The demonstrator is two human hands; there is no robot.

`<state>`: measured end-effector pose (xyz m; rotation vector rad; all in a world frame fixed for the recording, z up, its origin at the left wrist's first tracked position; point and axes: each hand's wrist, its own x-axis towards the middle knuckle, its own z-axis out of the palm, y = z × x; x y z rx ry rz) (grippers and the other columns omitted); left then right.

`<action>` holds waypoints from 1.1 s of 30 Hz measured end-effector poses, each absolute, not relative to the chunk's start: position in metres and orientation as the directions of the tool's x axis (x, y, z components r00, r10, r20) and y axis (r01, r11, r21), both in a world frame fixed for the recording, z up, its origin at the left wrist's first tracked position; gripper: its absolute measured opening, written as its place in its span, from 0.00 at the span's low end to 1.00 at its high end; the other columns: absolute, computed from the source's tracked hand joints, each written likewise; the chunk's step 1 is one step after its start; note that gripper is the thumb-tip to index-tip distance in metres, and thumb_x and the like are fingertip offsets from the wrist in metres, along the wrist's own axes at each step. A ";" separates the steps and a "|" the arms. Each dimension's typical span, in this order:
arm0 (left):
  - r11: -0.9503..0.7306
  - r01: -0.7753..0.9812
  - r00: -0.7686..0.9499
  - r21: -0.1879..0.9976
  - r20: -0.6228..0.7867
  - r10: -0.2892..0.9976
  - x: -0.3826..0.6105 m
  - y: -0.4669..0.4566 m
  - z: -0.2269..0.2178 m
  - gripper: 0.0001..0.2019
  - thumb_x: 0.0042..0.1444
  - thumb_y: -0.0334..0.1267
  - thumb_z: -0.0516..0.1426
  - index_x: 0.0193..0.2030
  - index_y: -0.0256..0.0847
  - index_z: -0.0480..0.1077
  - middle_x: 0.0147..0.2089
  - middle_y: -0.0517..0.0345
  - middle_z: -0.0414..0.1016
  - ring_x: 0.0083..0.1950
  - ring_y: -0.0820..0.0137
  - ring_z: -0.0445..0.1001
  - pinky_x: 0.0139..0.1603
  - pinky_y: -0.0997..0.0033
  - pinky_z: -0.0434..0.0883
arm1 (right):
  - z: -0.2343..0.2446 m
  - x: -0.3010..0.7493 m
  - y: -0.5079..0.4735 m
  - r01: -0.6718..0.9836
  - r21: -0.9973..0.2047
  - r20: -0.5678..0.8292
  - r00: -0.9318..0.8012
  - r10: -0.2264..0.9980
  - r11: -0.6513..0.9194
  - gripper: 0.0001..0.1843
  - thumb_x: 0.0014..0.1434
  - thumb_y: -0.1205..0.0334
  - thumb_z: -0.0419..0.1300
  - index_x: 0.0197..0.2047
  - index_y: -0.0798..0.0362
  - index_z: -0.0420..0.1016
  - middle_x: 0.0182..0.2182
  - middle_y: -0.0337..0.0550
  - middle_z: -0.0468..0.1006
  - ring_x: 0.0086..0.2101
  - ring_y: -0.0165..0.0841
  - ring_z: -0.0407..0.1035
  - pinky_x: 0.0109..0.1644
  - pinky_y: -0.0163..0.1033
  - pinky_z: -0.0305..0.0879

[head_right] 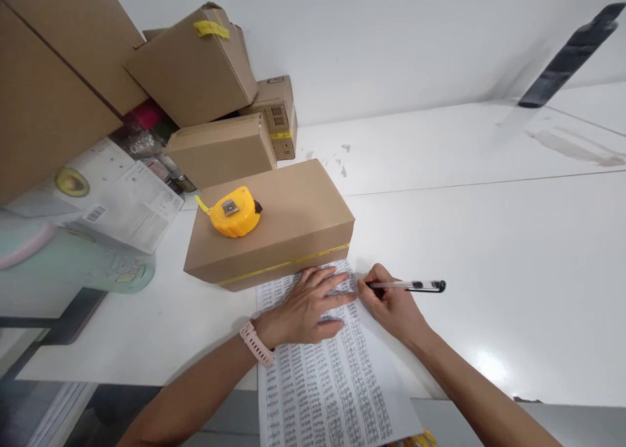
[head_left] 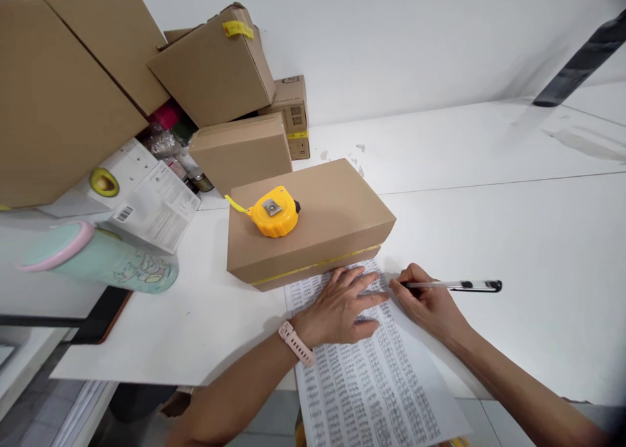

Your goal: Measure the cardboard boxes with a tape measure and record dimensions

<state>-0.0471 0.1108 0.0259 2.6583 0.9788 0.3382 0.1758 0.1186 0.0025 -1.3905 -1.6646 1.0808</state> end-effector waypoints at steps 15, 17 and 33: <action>-0.723 0.600 0.740 0.343 0.106 0.664 -0.047 0.111 0.027 0.24 0.62 0.46 0.56 0.65 0.47 0.65 0.71 0.50 0.58 0.72 0.53 0.53 0.69 0.50 0.53 | -0.001 0.177 0.118 0.400 -0.911 0.031 -0.163 0.986 0.095 0.15 0.64 0.50 0.57 0.30 0.49 0.62 0.23 0.33 0.59 0.23 0.28 0.52 0.25 0.36 0.49; -0.723 0.599 0.740 0.345 0.106 0.664 -0.048 0.111 0.027 0.24 0.62 0.46 0.56 0.64 0.47 0.65 0.71 0.50 0.58 0.72 0.53 0.53 0.69 0.50 0.53 | -0.001 0.177 0.118 0.402 -0.911 0.024 -0.158 0.987 0.087 0.15 0.64 0.50 0.57 0.30 0.49 0.61 0.22 0.33 0.59 0.23 0.28 0.52 0.24 0.36 0.49; -0.724 0.597 0.741 0.344 0.107 0.662 -0.047 0.111 0.026 0.24 0.62 0.47 0.56 0.64 0.47 0.66 0.71 0.49 0.58 0.72 0.53 0.53 0.68 0.48 0.53 | 0.001 0.177 0.118 0.394 -0.917 0.003 -0.145 0.989 0.061 0.16 0.64 0.49 0.57 0.30 0.49 0.61 0.22 0.32 0.58 0.23 0.28 0.51 0.25 0.36 0.49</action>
